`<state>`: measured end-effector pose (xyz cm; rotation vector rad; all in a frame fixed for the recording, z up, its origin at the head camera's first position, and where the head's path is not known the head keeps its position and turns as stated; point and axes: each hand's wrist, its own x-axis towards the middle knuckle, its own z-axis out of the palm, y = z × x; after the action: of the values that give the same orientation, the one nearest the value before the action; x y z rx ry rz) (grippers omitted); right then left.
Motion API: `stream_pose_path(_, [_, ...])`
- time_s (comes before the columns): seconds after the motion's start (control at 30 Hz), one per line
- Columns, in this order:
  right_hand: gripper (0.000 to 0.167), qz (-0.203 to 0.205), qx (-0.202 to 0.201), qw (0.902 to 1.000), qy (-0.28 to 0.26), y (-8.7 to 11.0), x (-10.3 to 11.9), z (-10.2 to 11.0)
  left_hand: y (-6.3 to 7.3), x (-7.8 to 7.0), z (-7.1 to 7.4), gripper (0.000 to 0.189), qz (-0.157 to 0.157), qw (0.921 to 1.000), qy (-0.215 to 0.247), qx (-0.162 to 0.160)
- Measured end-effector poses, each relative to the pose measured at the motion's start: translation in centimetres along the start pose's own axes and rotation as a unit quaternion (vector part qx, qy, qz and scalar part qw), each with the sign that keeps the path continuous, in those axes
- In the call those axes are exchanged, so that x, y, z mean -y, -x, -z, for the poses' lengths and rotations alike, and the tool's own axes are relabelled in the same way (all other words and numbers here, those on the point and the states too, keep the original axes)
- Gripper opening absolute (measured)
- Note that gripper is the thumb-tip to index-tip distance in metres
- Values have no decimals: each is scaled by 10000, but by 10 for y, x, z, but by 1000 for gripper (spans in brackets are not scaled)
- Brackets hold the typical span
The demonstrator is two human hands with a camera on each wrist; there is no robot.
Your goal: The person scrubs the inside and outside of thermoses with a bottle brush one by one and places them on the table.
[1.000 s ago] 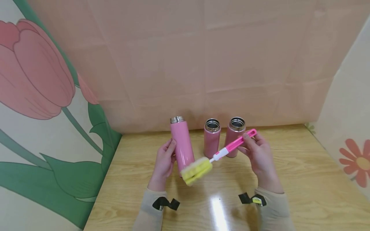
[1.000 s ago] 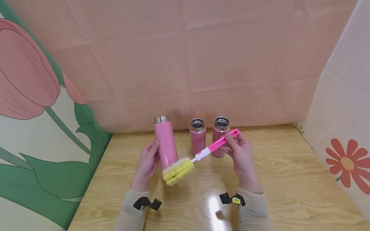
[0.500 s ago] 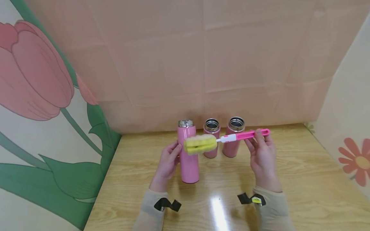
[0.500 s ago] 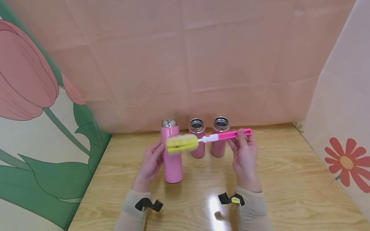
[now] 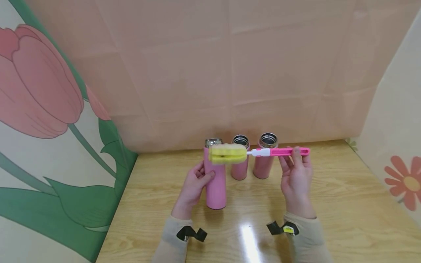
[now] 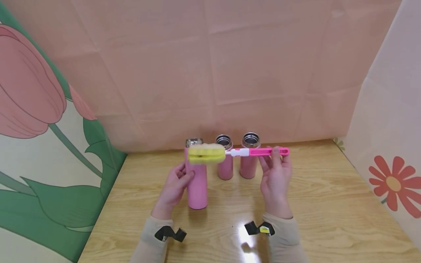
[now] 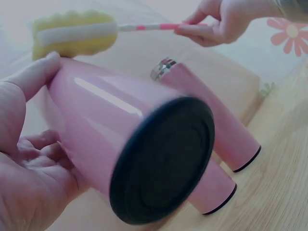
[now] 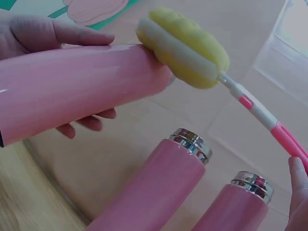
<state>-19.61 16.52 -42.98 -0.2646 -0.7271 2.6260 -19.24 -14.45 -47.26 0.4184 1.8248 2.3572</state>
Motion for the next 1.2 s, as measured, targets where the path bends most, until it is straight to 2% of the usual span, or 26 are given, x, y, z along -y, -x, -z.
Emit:
stream_pose_path(0.2, [31,51,-110,9999,-26,1,1,-1,0,-1,1,64,253,9990,-356,-95])
stream_pose_path(0.4, [33,-3,-108,9999,-58,2,1,1,0,1,1,64,292,9989,-354,-60])
stream_pose_path(0.8, [23,-99,-272,9991,-322,-3,4,4,0,1,4,65,186,9991,-360,-111])
stream_pose_path(1.0, [16,-6,-367,9971,-660,-6,7,5,1,-1,7,63,174,9992,-344,50])
stream_pose_path(1.2, [17,-52,-452,9967,-675,-7,10,7,2,-3,7,58,-26,9996,-177,218])
